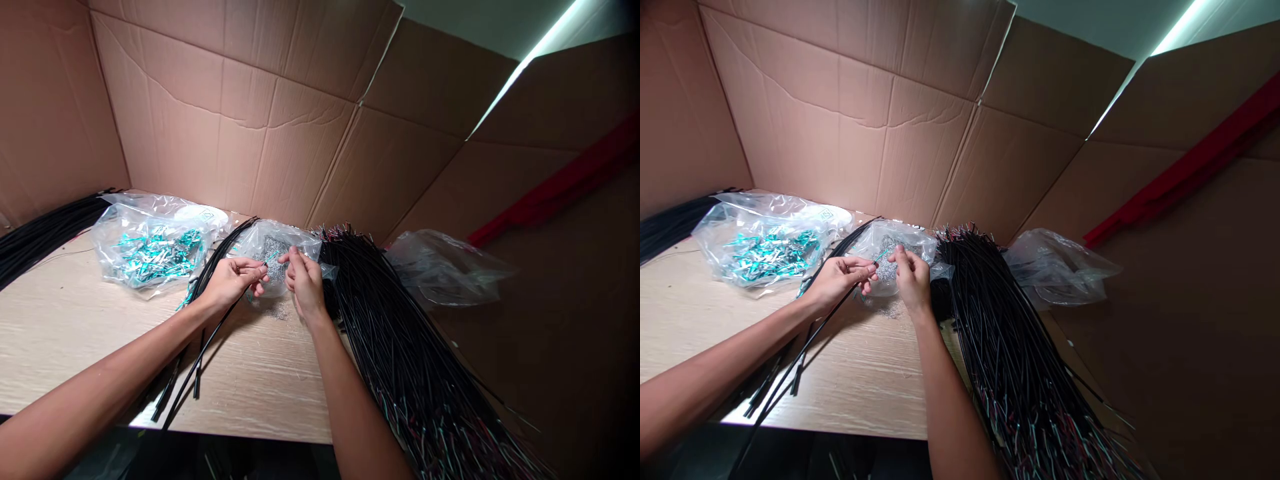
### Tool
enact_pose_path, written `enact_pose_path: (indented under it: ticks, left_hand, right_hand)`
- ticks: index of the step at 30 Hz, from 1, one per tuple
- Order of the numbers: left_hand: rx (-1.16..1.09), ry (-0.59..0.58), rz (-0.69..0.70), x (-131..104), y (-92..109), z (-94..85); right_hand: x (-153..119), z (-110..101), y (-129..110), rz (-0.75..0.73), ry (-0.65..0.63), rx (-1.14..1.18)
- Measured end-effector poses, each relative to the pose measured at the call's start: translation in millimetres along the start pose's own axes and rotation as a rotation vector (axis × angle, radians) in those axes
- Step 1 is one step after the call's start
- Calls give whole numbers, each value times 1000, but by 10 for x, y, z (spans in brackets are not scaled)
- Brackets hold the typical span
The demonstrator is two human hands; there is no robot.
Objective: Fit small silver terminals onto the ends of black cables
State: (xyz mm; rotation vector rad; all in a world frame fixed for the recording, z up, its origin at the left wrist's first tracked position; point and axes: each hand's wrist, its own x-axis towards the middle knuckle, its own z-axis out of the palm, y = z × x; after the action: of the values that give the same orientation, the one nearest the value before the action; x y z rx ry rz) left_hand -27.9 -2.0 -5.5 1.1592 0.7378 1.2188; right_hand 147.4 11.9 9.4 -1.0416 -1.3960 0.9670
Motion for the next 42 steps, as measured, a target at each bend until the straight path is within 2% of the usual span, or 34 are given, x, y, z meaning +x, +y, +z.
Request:
enact_pose_path:
  ticks: [3,7,15,22,28,31,34,38,40,42]
  left_hand:
    - [-33,28,-1,8,0,-11]
    - [-26,51,-2,12,9,-14]
    - [62,96,39,9,0,-20]
    - [241,30,172,0,-53,-35]
    - [437,65,228,-32,-63,-39]
    - [448,17,242,-36,-19,-37]
    - [290,-88,173,-42,59,-28]
    - [-67,-243,-87,-68,147,-29]
    - [-108,-269,-158,-79,168,-33]
    - [-20,-238,-114,-82,171,-34]
  right_hand:
    - [13,-43,8,-13,24,-56]
    - [2,-22,31,2,-39,-117]
    - [-9,-2,43,28,-73,-97]
    - [-32,52,60,1,-224,-105]
    - [-41,1,-22,-58,-237,-190]
    - [-32,-39,-61,-97,-257,-223]
    - [-28,-77,-62,-50,-294,-167]
    - [-35,-132,-60,68,-420,26]
    - [-38,-153,-68,108,-466,80]
    - [-37,-156,-67,109,-460,87]
